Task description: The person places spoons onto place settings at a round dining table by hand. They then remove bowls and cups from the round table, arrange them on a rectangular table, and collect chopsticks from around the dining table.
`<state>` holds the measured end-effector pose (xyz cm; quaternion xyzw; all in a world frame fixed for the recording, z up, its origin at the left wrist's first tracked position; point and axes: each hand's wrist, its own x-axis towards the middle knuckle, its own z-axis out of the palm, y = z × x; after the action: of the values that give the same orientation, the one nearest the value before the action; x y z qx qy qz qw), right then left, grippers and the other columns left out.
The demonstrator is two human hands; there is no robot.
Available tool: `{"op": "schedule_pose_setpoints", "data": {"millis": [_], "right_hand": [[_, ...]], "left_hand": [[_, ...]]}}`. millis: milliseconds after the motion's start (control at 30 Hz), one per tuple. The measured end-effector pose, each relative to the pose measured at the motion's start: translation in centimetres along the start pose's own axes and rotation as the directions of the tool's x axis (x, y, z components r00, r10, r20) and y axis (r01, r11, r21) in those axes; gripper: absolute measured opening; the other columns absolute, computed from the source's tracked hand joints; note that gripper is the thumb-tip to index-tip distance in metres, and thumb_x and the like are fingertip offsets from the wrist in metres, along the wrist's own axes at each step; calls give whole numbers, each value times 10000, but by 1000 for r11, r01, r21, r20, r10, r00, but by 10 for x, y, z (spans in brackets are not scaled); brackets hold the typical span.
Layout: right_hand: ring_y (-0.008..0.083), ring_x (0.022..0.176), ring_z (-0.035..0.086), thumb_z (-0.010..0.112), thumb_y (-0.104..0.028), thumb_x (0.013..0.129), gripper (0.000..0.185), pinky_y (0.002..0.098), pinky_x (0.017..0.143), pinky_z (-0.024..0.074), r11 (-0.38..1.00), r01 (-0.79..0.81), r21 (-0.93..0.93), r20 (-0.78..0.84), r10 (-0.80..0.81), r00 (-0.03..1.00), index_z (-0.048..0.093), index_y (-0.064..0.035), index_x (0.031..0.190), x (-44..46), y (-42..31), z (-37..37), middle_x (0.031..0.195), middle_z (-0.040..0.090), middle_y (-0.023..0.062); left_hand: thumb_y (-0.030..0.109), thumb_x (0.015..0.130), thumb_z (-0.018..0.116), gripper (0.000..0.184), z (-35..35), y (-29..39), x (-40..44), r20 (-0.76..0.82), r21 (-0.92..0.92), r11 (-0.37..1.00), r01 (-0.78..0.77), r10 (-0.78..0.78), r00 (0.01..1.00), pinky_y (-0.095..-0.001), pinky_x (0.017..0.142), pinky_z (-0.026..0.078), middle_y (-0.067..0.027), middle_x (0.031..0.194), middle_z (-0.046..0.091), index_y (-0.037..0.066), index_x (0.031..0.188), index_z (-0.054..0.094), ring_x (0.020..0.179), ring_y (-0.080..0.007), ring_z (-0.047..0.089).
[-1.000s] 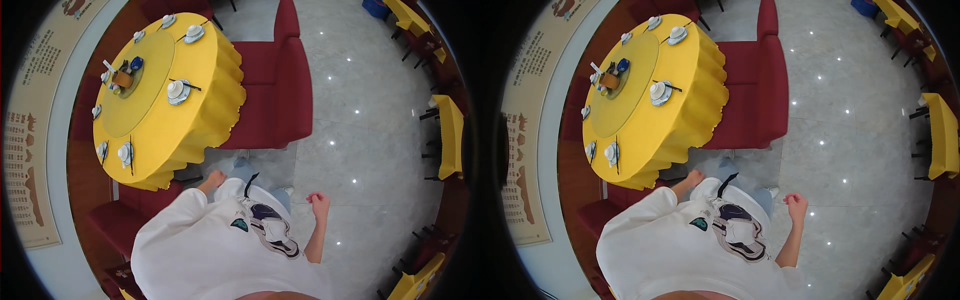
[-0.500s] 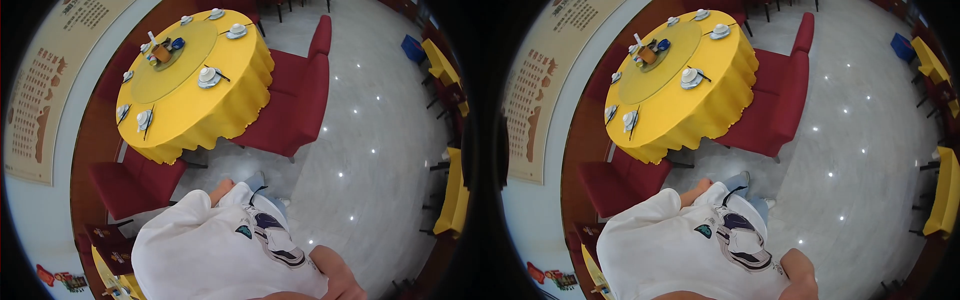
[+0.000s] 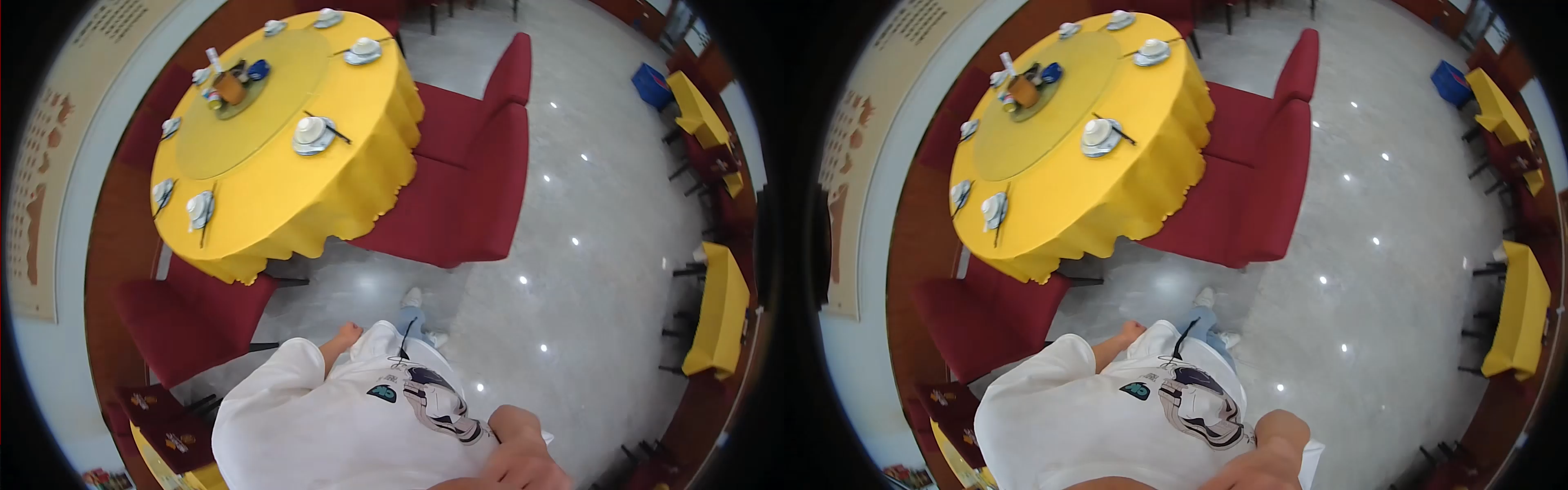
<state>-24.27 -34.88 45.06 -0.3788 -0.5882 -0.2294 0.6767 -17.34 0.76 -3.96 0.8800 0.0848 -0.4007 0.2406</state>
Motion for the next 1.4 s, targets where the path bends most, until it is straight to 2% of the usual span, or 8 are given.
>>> {"op": "schedule_pose_setpoints", "data": {"millis": [167, 567, 633, 700, 1100, 1200, 1300, 1400], "right_hand": [[213, 652, 552, 451, -90, 873, 255, 420, 624, 501, 990, -98, 101, -138, 111, 984, 571, -108, 648, 16, 13, -16, 721, 507, 42], [255, 639, 541, 416, -100, 889, 293, 396, 575, 444, 995, -104, 5, -211, 103, 972, 527, -121, 618, -40, -105, -130, 708, 516, 71], [263, 653, 544, 427, -105, 887, 279, 404, 603, 444, 995, -90, -47, -207, 79, 975, 545, -125, 635, -55, -147, -159, 730, 537, 80], [270, 666, 547, 438, -111, 885, 265, 411, 630, 443, 993, -77, -85, -195, 59, 979, 562, -129, 652, -65, -193, -192, 752, 558, 88], [296, 829, 554, 593, -240, 843, 109, 453, 749, 411, 984, -176, -17, -106, 173, 979, 672, -165, 840, -90, -294, -387, 1010, 599, 119], [226, 471, 494, 606, -110, 774, 130, 342, 481, 380, 969, -231, 89, -148, 242, 959, 633, 6, 721, -101, -280, -456, 637, 578, 107], [214, 489, 481, 623, -41, 716, 71, 315, 460, 344, 925, -367, 93, -177, 379, 908, 613, 29, 712, -132, -265, -522, 636, 564, 100], [179, 456, 413, 637, -64, 749, 135, 295, 447, 283, 688, -726, -3, -493, 630, 600, 571, -19, 641, -158, -253, -590, 576, 490, 68]], "left_hand": [[292, 755, 558, 293, -2, 50, 33, 127, 93, 992, -81, 69, 989, -384, 662, 504, -201, 853, 656, 20, 795, 658, 655, -284, 646], [216, 809, 534, 217, 13, 156, 63, 66, -9, 994, 109, -108, 992, -328, 475, 508, -106, 705, 636, 17, 809, 618, 503, -202, 598], [209, 816, 516, 234, 35, 114, 96, 401, 337, 807, -485, 343, 849, -329, 467, 512, -109, 629, 616, 12, 752, 624, 486, -207, 599], [218, 808, 517, 252, 49, 226, 22, 298, 414, 905, 103, -242, 923, -354, 553, 534, -125, 674, 642, 18, 708, 631, 595, -199, 640], [193, 791, 537, 225, 123, 274, -5, 241, 499, 849, -174, 57, 969, -430, 754, 508, -187, 926, 656, 6, 820, 659, 888, -336, 635], [190, 788, 538, 223, 138, 316, 45, 216, 449, 869, -210, 122, 969, -430, 752, 508, -190, 926, 655, 7, 827, 659, 889, -343, 633], [186, 785, 539, 221, 206, 398, 101, 205, 412, 898, -158, 78, 976, -431, 749, 508, -194, 926, 653, 8, 835, 660, 890, -350, 632], [183, 783, 540, 220, 244, 493, 163, 203, 346, 927, -143, 75, 976, -431, 747, 508, -197, 926, 652, 9, 842, 661, 891, -357, 630]]}}
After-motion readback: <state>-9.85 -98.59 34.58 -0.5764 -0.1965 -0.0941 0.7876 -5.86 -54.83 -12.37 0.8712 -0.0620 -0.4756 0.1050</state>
